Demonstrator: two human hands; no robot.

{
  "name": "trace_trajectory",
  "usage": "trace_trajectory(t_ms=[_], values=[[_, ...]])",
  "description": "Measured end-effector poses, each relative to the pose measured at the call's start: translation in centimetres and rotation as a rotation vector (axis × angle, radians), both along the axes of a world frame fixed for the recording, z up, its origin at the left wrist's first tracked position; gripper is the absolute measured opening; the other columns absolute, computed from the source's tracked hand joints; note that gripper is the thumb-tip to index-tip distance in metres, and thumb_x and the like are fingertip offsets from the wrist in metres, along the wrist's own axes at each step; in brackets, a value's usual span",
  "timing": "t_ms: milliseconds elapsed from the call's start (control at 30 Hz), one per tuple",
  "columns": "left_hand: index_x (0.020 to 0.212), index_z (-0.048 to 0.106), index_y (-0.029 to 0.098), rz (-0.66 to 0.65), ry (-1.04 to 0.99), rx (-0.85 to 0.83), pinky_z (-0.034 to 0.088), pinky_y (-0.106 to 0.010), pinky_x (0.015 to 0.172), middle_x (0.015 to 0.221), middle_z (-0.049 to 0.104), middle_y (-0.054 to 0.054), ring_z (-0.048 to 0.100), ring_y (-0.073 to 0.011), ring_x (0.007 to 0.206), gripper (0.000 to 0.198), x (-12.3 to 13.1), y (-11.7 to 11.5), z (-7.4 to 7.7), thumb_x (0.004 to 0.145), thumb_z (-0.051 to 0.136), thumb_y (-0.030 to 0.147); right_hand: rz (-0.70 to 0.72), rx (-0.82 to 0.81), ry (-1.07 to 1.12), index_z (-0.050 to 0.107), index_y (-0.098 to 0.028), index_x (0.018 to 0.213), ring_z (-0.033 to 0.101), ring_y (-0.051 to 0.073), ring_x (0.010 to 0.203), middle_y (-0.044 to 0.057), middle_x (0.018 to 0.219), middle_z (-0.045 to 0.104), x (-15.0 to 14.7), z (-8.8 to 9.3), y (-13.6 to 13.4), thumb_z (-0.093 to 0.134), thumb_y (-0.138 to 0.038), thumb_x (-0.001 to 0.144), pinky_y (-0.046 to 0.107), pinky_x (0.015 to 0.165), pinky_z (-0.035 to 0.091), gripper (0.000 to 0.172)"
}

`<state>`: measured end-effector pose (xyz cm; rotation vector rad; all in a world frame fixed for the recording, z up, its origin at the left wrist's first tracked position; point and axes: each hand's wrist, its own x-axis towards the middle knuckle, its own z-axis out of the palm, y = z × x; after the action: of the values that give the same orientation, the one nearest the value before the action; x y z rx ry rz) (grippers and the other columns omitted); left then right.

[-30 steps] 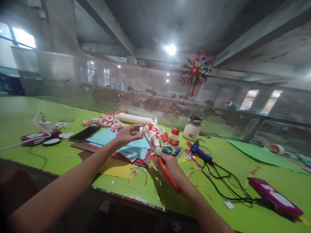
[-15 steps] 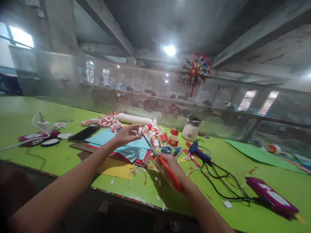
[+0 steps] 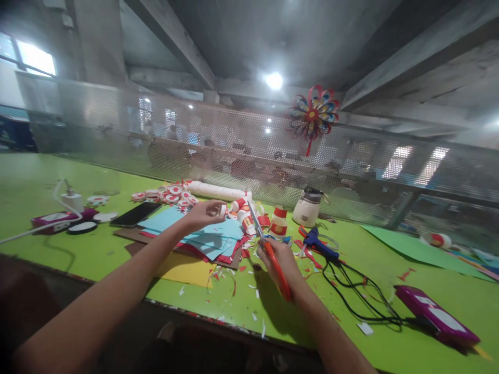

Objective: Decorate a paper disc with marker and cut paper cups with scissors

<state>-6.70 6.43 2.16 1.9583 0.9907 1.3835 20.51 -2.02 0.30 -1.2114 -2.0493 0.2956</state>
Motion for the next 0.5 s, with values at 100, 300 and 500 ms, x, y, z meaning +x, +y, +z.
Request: trace_trajectory(t_ms=[100,300,500], values=[[0.116,0.065,0.015,-0.132,-0.07,-0.08,0.053,-0.033,0.073,0.1,0.072,-0.01,0.065,-0.0215,0.086,0.059,0.3,-0.5,0.3,0.063,0.079,0.036,-0.01,0.008,0.014,0.068,-0.015,0.093,0.065,0.021,0.07,0.008,0.08,0.071,0.1,-0.4,0.4,0.054,-0.035,0.084,0.032,0.068,0.051,0.026],[0.119,0.063,0.015,-0.308,-0.193,-0.163,0.048,-0.025,0.06,0.102,0.07,-0.012,0.063,-0.0173,0.08,0.058,0.4,-1.4,0.6,0.066,0.079,0.034,0.025,-0.026,0.025,0.067,-0.016,0.106,0.064,0.021,0.068,0.005,0.077,0.07,-0.4,-0.7,0.4,0.055,-0.03,0.083,0.03,0.063,0.052,0.03],[0.117,0.069,0.019,-0.431,-0.287,-0.222,0.044,-0.025,0.062,0.116,0.068,-0.013,0.061,-0.0176,0.086,0.046,-0.4,-1.3,0.6,0.075,0.072,0.038,0.15,-0.068,-0.004,0.068,-0.017,0.106,0.058,0.018,0.067,0.003,0.075,0.065,-1.2,0.4,-1.5,0.055,-0.024,0.083,0.028,0.063,0.047,0.028]])
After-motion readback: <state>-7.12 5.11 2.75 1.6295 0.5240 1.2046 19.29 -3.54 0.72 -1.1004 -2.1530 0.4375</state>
